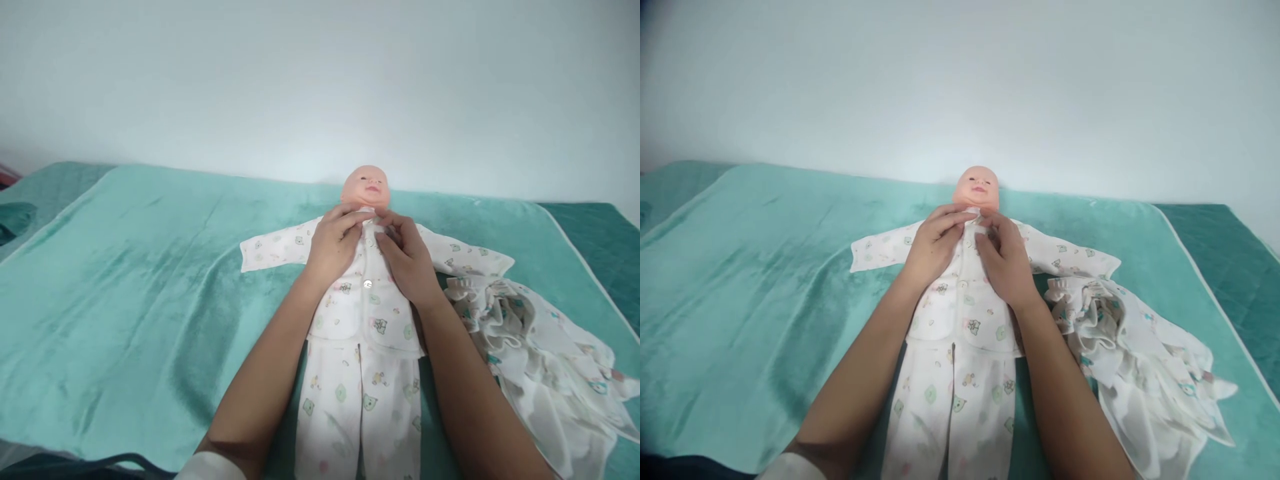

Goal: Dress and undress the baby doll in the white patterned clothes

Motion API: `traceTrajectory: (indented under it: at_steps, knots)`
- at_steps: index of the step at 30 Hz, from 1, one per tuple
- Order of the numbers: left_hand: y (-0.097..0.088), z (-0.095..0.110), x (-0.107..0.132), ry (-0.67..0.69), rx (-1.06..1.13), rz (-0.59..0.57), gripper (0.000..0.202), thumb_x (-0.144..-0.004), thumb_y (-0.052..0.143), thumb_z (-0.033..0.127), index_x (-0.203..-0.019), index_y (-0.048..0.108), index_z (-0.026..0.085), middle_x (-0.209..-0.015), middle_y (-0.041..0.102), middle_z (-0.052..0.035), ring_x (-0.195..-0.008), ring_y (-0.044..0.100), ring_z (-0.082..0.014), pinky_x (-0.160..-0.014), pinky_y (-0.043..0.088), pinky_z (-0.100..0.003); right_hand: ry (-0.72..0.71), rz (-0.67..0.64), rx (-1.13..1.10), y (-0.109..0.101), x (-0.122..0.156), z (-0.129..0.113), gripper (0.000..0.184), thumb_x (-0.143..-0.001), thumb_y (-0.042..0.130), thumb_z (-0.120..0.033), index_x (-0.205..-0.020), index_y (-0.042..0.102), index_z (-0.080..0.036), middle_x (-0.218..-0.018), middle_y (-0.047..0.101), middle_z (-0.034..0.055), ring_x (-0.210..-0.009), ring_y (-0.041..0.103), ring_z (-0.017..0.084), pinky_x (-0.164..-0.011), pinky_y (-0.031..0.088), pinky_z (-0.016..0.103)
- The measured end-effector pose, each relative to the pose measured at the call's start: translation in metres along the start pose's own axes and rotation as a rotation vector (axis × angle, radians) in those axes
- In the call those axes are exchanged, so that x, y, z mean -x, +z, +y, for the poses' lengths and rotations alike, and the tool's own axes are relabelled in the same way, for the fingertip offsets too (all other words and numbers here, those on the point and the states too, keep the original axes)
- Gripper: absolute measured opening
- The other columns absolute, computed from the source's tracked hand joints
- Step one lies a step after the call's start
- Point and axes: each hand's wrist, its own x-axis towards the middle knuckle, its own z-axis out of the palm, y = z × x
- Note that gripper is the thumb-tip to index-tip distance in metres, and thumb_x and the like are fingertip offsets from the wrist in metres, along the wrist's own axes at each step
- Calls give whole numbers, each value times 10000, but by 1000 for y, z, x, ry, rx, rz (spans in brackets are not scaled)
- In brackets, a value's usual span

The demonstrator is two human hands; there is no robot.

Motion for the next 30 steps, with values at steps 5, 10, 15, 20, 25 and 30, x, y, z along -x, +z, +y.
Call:
traceTrajectory:
  at_steps: [5, 10, 15, 20, 25, 30]
  knots:
    - [-1, 1, 0, 5, -3, -10, 404, -935, 473, 115, -1087, 797, 303, -1355, 671, -18, -1320, 599, -205, -1173, 462, -412, -31, -57, 17, -2, 0, 0, 395, -982, 560, -325, -1374, 532, -295, -1469, 568, 59, -1396, 501, 234, -1202, 390, 490]
    - [-1, 0, 1, 10, -2, -24, 409, -949, 467, 125, -1091, 797, 321, -1380, 659, -6, -1333, 589, -198, -1172, 460, -408, -49, -29, 109, -4, 0, -2, 379, -979, 552, -330, -1357, 553, -306, -1398, 603, 50, -1305, 538, 250, -1148, 414, 494]
    - [0, 2, 0, 24, 8, -18, 394, -952, 469, 125, -1123, 772, 309, -1348, 675, -14, -1318, 595, -194, -1165, 457, -394, -51, 11, 136, -3, 0, -4, 322, -952, 573, -322, -1272, 590, -290, -1292, 635, 48, -1214, 551, 251, -1097, 430, 478]
    - [1, 1, 0, 15, 80, 64, 253, -922, 540, 141, -1051, 730, 248, -1271, 704, -37, -1226, 643, -191, -1090, 497, -364, -49, 46, 89, -2, 0, -3, 291, -940, 602, -320, -1229, 605, -290, -1257, 646, 39, -1189, 568, 240, -1076, 444, 461]
    - [1, 3, 4, -10, 76, 99, 206, -879, 551, 97, -885, 714, 223, -1225, 716, -36, -1199, 654, -190, -1047, 506, -352, -187, 94, 9, -2, 1, -3, 101, -960, 584, -281, -1043, 641, -266, -1198, 676, 43, -1177, 602, 225, -1069, 451, 447]
    - [-1, 8, 15, 11, 45, 97, 219, -890, 546, 110, -886, 735, 220, -1237, 709, -49, -1202, 649, -196, -1097, 471, -390, -268, 82, 56, -3, 9, -7, 75, -958, 590, -259, -930, 658, -247, -1216, 687, 59, -1202, 596, 238, -1091, 437, 484]
